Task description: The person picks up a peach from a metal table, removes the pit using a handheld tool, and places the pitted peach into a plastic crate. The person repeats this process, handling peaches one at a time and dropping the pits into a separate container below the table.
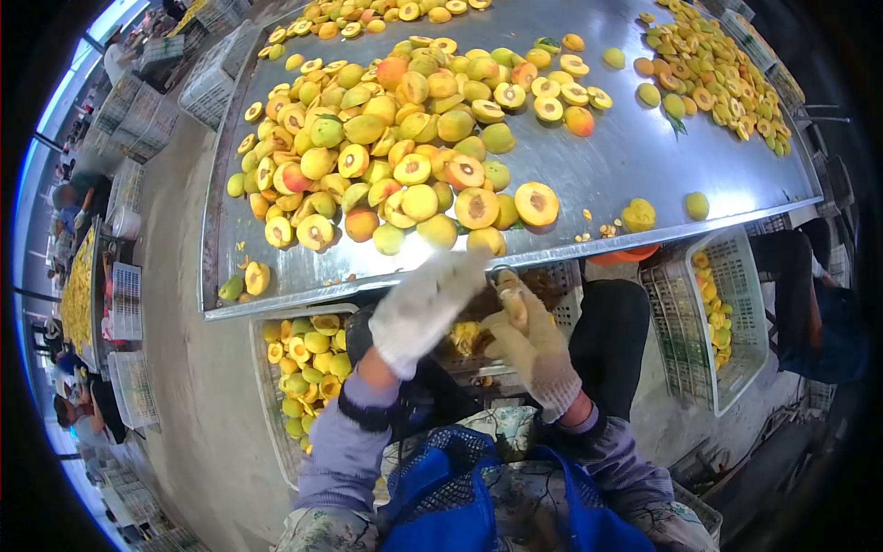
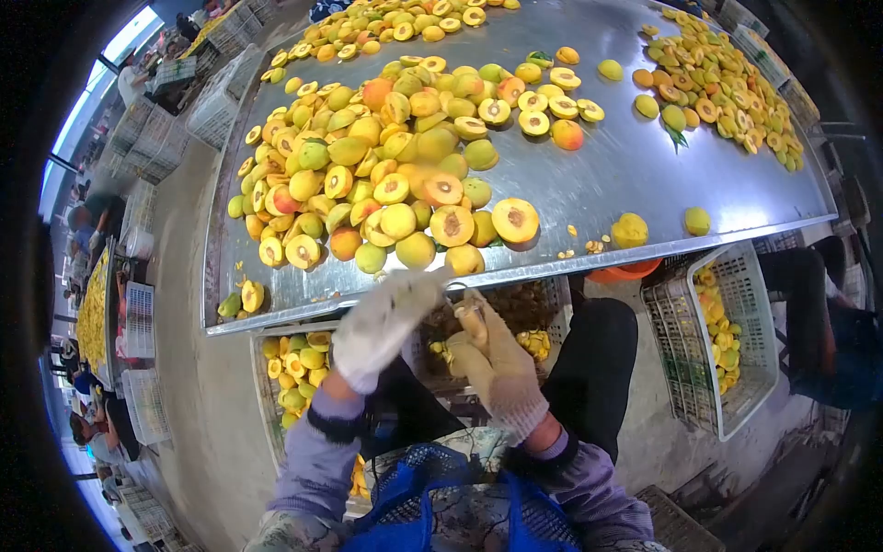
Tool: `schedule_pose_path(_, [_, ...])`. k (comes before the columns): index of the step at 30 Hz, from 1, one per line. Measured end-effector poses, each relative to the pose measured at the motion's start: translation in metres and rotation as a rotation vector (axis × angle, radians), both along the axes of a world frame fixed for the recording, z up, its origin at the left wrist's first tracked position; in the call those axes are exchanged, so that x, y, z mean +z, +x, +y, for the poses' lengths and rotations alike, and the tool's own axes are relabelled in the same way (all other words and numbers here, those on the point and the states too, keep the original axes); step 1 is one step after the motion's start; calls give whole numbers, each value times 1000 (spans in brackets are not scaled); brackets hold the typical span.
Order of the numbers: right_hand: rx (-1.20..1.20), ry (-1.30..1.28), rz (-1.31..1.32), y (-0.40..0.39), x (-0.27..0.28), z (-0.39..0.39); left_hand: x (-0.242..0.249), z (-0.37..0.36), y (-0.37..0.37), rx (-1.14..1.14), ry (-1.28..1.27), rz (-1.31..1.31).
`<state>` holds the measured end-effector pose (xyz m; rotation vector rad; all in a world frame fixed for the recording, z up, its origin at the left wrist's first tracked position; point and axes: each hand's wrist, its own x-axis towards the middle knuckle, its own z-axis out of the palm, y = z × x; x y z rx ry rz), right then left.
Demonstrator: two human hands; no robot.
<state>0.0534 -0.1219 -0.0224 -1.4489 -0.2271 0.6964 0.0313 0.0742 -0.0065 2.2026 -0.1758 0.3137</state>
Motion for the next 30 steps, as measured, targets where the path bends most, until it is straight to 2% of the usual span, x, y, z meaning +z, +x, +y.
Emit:
schedule_pose_path(1, [-51,-49,166,0,13,-4,12,-5,18,189,-158,286])
schedule_pose_path(3, [-106,-35,118,-2,11,-7,8,0,60,240,309,85])
schedule_pose_path(5, [-101,-58,-86,0,11,-12,-10,1,96,233,637,66])
schedule_pose_path(6, [-61,-156,63,3,29,-16,-24,2,106,227,641,130])
schedule_pose_path(7, [-64,-84,90,3,20,-21,-23,1,119,144,750,431])
schedule_pose_path(8, [-87,-78,142,5,26,-21,-31,1,120,180,794,405])
schedule_pose_path(9, [-110,-75,196,6,33,-21,-44,2,120,212,728,458])
schedule_pose_path(11, [-108,-101,31,7,16,-32,-29,1,114,242,635,641])
schedule_pose_path(15, [-90,-134,154,5,40,-22,-22,10,103,244,666,521])
schedule_pose_path(17, [-63,-103,198,3,26,-19,-32,12,102,242,499,431])
schedule_pose_path(19, [-95,54,206,-4,23,-16,-23,14,103,216,473,512])
schedule_pose_path(20, [-92,-83,96,-5,25,-15,-27,16,103,223,424,530])
schedule_pose_path(21, [-55,-97,61,-4,27,-18,-33,16,103,225,372,549])
schedule_pose_path(23, [-71,-37,224,-4,30,-22,-35,17,107,234,356,603])
schedule_pose_path(25, [-83,-58,257,-1,31,-23,-36,18,106,260,410,408])
schedule_pose_path(26, [-81,-76,298,-1,32,-23,-38,18,105,248,410,409])
schedule_pose_path(27, [-95,-79,305,-1,37,-20,-39,17,106,271,346,517])
schedule_pose_path(28, [-78,-70,248,-1,44,-15,-25,13,104,292,282,625])
schedule_pose_path(29, [-63,-66,195,-5,47,-15,-19,13,102,282,113,674])
schedule_pose_path(30, [-31,-112,-20,-7,33,-18,-30,17,97,275,38,571])
